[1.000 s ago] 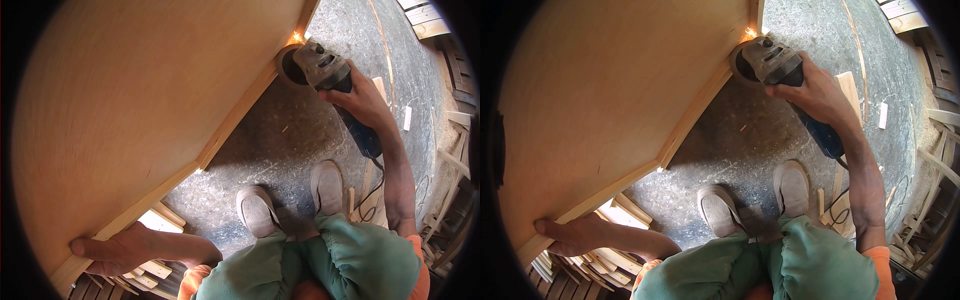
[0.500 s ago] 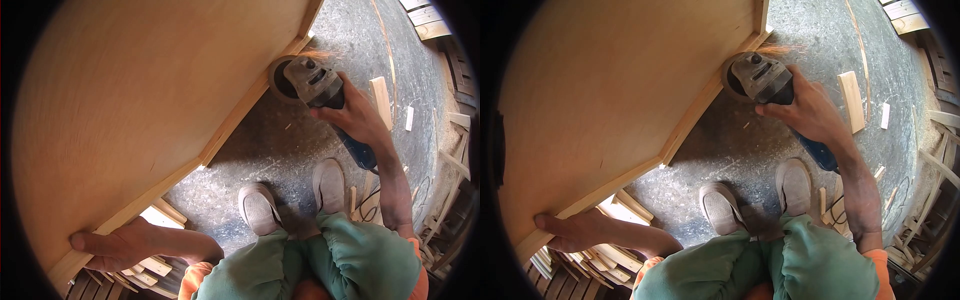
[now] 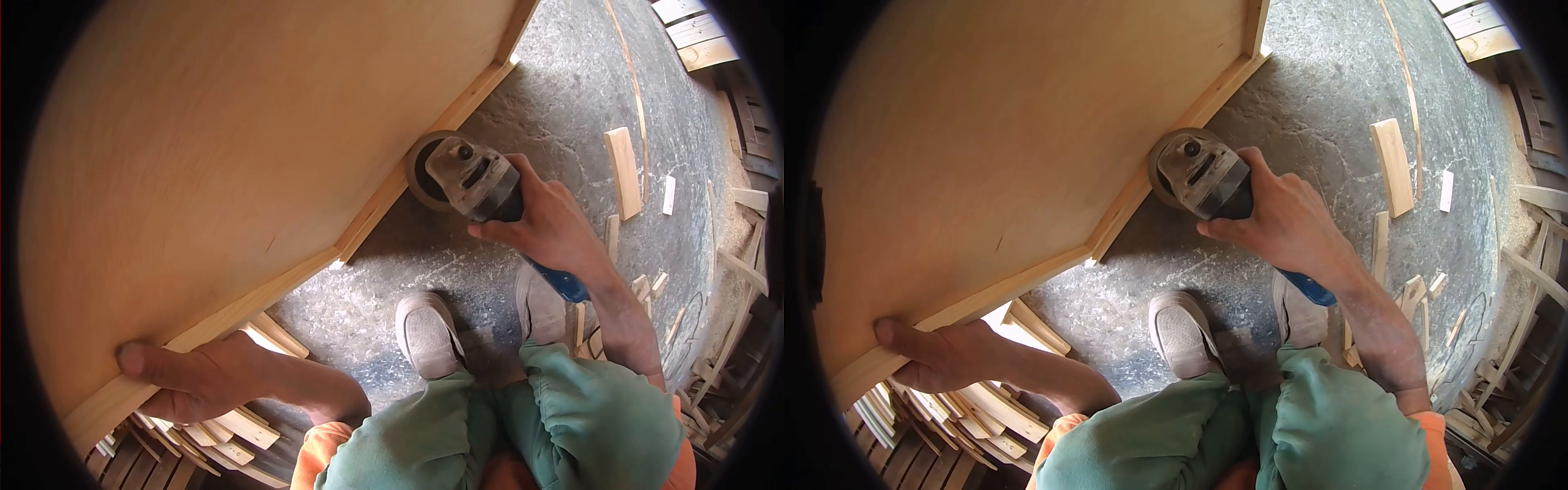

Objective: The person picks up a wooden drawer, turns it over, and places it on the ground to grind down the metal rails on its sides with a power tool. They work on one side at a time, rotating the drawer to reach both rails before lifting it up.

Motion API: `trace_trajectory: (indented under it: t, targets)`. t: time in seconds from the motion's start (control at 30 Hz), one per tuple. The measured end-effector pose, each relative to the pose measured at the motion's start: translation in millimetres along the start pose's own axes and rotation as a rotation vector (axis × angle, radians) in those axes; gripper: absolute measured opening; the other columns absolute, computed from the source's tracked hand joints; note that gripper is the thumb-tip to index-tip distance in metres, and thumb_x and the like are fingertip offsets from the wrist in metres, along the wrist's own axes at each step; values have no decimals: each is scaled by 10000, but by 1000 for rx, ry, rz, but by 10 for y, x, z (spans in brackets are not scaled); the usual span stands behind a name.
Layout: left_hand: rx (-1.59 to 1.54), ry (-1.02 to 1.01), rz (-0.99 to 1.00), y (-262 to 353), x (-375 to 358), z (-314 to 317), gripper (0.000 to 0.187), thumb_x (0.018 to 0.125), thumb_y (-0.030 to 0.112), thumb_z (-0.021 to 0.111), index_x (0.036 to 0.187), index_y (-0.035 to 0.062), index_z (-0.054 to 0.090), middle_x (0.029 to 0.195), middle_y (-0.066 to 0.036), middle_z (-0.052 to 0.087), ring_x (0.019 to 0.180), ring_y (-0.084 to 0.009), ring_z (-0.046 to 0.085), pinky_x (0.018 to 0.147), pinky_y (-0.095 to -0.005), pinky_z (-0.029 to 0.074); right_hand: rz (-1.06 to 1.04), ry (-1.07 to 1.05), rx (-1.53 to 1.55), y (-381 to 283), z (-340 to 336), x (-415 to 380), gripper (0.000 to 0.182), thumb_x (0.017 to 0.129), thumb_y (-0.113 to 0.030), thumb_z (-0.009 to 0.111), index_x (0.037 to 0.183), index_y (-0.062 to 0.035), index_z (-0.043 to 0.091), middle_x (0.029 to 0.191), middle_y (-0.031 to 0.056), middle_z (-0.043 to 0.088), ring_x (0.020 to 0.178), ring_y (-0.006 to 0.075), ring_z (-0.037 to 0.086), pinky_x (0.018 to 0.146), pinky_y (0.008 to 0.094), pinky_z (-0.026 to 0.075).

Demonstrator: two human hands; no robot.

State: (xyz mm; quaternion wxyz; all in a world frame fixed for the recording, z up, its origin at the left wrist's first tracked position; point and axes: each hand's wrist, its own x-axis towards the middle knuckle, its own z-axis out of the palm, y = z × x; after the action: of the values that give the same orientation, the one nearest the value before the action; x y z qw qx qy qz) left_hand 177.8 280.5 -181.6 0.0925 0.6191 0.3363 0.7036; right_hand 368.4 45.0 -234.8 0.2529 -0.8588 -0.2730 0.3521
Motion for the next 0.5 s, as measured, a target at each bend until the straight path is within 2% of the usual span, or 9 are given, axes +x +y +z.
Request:
trace_trajectory:
  t: [0.1, 0.27, 0.33, 0.43, 0.5]
  targets:
    - [-19, 2, -18, 13, -5, -3, 512, 908, 422, 702, 1154, -15, 603, 1035, -118, 677, 887, -153, 672, 766, -285, 588, -5, -46, -4, -59, 100, -46, 776, 742, -438, 802, 1265, 17, 454, 825, 269, 687, 826, 445, 686, 755, 494, 538]
    - [10, -17, 22, -52, 3, -85, 497, 917, 422, 692, 1124, -24, 615, 951, -118, 690, 813, -156, 679, 717, -293, 589, -35, -101, -67, -162, 308, -146, 793, 745, -461, 791, 1279, 11, 442, 809, 270, 682, 817, 441, 687, 751, 506, 538]
    - [2, -19, 14, -33, -12, -79, 494, 916, 420, 693, 1124, -22, 617, 939, -118, 693, 804, -157, 681, 711, -294, 594, -52, -170, -22, -199, 365, -174, 794, 721, -410, 836, 1295, -27, 442, 874, 248, 695, 882, 446, 671, 784, 478, 529]
    - [-44, -28, -3, 12, -24, -53, 489, 913, 412, 698, 1131, -19, 618, 948, -120, 698, 815, -157, 684, 714, -294, 604, -70, -144, -24, -214, 315, -222, 793, 748, -463, 786, 1281, 12, 441, 800, 270, 677, 829, 439, 686, 772, 500, 536]
    - [-89, -31, -12, 13, -13, -52, 487, 911, 405, 702, 1137, -18, 617, 968, -123, 699, 836, -156, 685, 722, -293, 608, -61, -112, -12, -178, 250, -229, 792, 745, -457, 787, 1282, 12, 444, 811, 272, 678, 840, 441, 684, 778, 498, 535]
